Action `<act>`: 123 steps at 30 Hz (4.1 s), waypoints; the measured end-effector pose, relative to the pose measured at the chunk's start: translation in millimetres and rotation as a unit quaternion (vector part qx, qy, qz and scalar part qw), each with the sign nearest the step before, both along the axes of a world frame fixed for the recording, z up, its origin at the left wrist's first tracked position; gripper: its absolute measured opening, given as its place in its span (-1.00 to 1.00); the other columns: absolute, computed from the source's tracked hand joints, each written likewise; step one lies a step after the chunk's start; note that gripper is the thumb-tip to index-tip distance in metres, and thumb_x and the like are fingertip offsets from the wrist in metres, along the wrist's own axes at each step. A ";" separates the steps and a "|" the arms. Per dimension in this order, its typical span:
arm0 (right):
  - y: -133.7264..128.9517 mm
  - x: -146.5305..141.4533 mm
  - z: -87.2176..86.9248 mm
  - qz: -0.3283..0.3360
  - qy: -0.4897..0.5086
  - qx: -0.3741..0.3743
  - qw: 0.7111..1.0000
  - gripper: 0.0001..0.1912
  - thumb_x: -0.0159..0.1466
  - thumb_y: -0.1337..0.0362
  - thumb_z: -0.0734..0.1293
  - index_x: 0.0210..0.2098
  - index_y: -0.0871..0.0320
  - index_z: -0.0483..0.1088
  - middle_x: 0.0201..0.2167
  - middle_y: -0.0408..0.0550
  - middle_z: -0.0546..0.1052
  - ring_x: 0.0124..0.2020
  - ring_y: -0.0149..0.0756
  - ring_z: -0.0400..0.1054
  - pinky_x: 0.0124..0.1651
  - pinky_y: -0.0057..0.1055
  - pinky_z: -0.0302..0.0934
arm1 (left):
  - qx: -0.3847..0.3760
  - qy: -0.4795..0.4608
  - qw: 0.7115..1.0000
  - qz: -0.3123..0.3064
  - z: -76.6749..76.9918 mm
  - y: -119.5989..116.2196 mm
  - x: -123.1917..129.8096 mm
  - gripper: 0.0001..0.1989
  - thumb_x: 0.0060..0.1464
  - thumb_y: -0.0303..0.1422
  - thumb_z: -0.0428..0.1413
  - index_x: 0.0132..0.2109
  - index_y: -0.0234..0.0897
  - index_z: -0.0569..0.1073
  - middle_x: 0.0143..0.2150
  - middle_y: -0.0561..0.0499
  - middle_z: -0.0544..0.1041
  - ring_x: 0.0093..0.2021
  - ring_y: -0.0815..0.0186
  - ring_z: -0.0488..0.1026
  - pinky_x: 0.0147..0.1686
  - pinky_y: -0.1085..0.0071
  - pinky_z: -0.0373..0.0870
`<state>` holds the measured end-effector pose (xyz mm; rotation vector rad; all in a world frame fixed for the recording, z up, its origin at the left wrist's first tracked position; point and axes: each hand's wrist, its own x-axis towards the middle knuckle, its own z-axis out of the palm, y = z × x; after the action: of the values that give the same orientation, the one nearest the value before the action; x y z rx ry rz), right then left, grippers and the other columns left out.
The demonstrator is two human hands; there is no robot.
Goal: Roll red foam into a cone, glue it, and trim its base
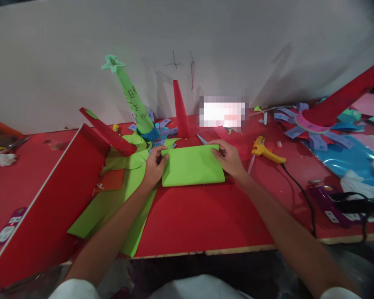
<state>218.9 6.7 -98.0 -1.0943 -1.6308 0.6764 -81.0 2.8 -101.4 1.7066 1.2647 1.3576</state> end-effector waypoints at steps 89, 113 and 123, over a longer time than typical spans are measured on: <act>-2.5 -0.2 1.5 -0.028 0.017 -0.004 0.999 -0.74 0.39 0.10 0.35 -0.06 0.02 0.63 -0.07 -0.02 0.69 -0.14 -0.16 0.57 -0.07 -0.19 0.43 | 0.001 -0.005 1.000 0.008 3.3 -1.6 0.6 -0.67 0.21 -0.05 0.24 -0.04 -0.16 0.47 -0.45 0.13 0.20 -0.45 0.34 0.16 -0.42 0.38 0.09; 0.4 1.2 0.0 -0.016 0.070 -0.039 0.997 -0.76 0.31 0.08 0.42 -0.27 0.11 0.63 -0.28 -0.02 0.68 -0.25 -0.19 0.56 -0.19 -0.30 0.37 | 0.002 -0.034 0.999 -0.001 -2.2 3.9 -0.6 -0.63 0.21 -0.05 0.25 0.00 -0.18 0.42 -0.47 0.17 0.18 -0.48 0.37 0.15 -0.46 0.41 0.10; 0.4 2.8 1.6 -0.007 0.059 -0.040 0.997 -0.75 0.31 0.06 0.41 -0.28 0.10 0.62 -0.33 -0.04 0.66 -0.31 -0.22 0.52 -0.23 -0.31 0.34 | -0.022 -0.047 0.999 -0.001 -2.9 4.4 -1.3 -0.60 0.15 -0.02 0.27 -0.10 -0.20 0.40 -0.46 0.15 0.26 -0.47 0.38 0.19 -0.45 0.42 0.11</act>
<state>221.7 7.1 -96.3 -1.1002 -1.5044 0.7878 -82.3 7.2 -104.3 1.5943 1.2315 1.3821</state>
